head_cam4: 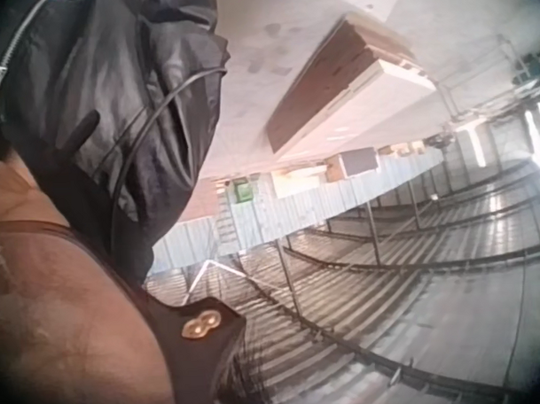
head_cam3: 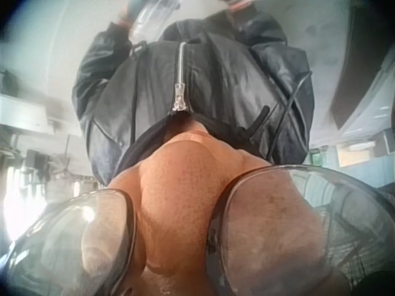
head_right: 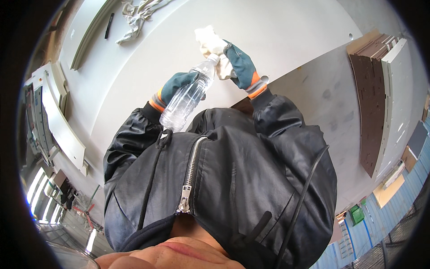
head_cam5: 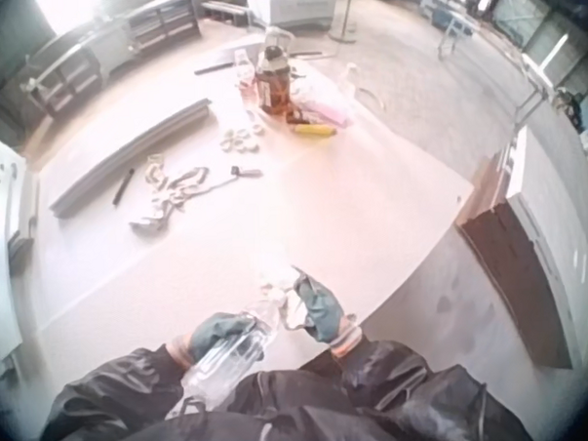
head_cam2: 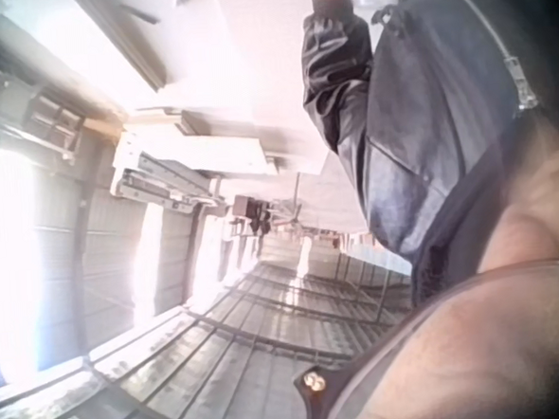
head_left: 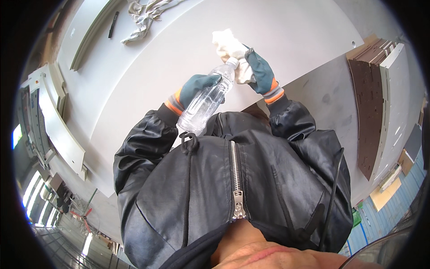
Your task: The person wipes a large white panel with a cloth, then pours liquid from a plastic bottle onto the cloth and continues wiping the panel. The person also handles small white caps and a tube, applying a substance to the panel surface.
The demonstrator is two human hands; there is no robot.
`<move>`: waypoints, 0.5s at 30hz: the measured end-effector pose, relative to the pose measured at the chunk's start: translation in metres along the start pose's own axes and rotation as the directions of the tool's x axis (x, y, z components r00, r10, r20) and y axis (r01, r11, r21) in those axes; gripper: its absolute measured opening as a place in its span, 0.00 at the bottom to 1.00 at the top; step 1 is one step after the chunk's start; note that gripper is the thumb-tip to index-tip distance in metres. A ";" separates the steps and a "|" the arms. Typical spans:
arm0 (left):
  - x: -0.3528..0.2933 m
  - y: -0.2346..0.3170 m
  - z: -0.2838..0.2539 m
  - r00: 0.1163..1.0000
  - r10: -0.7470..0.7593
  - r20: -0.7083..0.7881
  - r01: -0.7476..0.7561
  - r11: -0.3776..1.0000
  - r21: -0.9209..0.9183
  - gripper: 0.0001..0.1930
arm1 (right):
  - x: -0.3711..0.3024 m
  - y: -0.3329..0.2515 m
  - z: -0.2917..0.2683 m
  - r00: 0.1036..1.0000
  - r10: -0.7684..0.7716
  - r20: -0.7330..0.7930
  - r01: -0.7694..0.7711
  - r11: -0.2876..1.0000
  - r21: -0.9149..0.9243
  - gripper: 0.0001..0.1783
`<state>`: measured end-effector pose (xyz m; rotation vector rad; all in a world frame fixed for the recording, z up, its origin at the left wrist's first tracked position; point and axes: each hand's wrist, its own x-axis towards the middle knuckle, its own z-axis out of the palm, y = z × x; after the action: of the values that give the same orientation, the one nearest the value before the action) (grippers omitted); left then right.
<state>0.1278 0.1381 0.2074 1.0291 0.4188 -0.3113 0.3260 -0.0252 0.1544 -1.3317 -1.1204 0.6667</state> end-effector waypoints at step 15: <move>-0.005 -0.009 0.014 0.985 -0.170 -0.002 0.159 0.928 -0.336 0.16 | -0.004 -0.005 -0.006 0.718 0.652 0.241 -0.592 0.392 0.704 0.30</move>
<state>0.1224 0.1219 0.2092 0.6666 0.5668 -0.3605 0.3290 -0.0322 0.1585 -0.9732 -0.1123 1.4514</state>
